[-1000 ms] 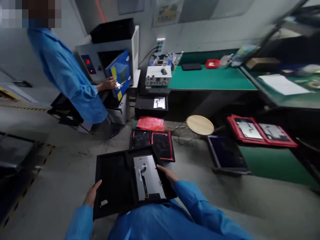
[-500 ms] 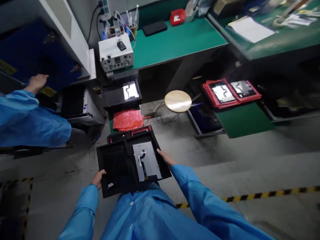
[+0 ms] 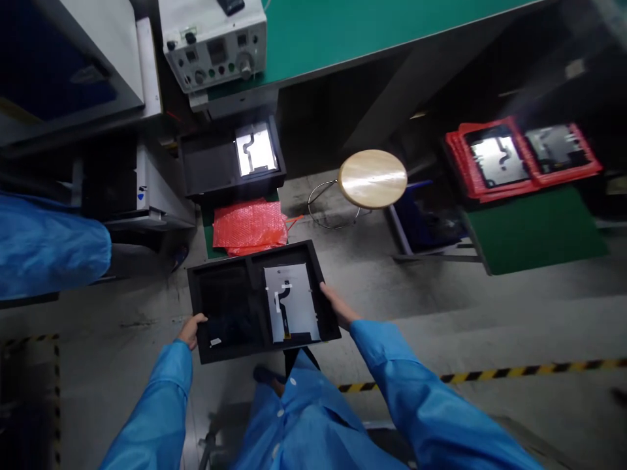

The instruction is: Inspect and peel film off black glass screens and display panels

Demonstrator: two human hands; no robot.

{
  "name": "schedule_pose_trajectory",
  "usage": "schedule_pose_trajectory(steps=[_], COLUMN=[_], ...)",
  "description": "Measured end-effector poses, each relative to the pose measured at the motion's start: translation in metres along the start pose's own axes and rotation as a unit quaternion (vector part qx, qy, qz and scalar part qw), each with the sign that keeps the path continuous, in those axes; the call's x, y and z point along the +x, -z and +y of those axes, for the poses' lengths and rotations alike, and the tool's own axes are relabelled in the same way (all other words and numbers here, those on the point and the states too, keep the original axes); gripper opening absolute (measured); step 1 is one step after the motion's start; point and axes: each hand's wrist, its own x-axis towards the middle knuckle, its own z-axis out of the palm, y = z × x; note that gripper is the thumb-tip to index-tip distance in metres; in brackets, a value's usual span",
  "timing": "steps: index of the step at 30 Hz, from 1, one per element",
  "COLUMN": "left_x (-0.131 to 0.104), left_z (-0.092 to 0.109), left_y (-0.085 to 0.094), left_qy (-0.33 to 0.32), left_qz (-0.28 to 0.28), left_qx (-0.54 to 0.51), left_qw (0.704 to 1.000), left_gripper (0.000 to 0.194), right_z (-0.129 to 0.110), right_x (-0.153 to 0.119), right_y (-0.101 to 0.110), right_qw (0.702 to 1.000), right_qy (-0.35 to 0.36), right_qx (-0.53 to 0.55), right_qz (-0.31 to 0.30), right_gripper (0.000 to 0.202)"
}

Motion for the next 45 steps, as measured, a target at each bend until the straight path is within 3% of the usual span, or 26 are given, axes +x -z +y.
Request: schedule_pose_trajectory(steps=[6, 14, 20, 23, 26, 32, 39, 42, 45], left_x=[-0.009, -0.042, -0.029, -0.014, -0.008, -0.023, -0.044, -0.061, -0.093], left_z=[-0.003, -0.01, -0.009, -0.009, -0.013, -0.009, 0.001, 0.002, -0.008], left_y=[0.002, 0.026, 0.007, -0.006, -0.008, 0.003, 0.002, 0.015, 0.046], left_qy=[0.015, 0.026, -0.002, -0.017, -0.031, -0.059, -0.069, -0.049, -0.021], left_qz=[0.0, -0.005, -0.022, -0.028, -0.029, -0.021, -0.005, 0.026, 0.058], left_qx=[-0.005, -0.015, -0.025, -0.025, -0.018, 0.003, 0.001, 0.006, 0.018], left_qw=[1.0, 1.0, 0.999, 0.999, 0.999, 0.998, 0.998, 0.998, 0.998], left_gripper=[0.016, 0.023, 0.02, 0.021, 0.022, 0.028, 0.032, 0.026, 0.016], right_z=[-0.003, -0.004, -0.013, -0.017, -0.014, -0.001, -0.004, -0.001, 0.007], right_x=[-0.008, -0.049, -0.045, -0.037, -0.033, -0.034, -0.043, -0.053, -0.068], right_y=[-0.002, -0.001, -0.012, -0.011, -0.007, 0.001, 0.006, 0.003, -0.012], right_qw=[1.0, 0.998, 0.999, 0.999, 0.998, 0.994, 0.997, 0.999, 0.998], right_qy=[0.002, 0.053, 0.024, -0.006, -0.047, -0.091, -0.046, 0.006, 0.041], right_qx=[0.0, -0.001, -0.017, -0.025, -0.023, -0.003, -0.014, -0.024, -0.048], right_qz=[0.009, 0.028, 0.025, 0.032, 0.047, 0.065, 0.053, 0.039, 0.011], right_gripper=[0.027, 0.022, 0.032, 0.037, 0.041, 0.048, 0.043, 0.037, 0.044])
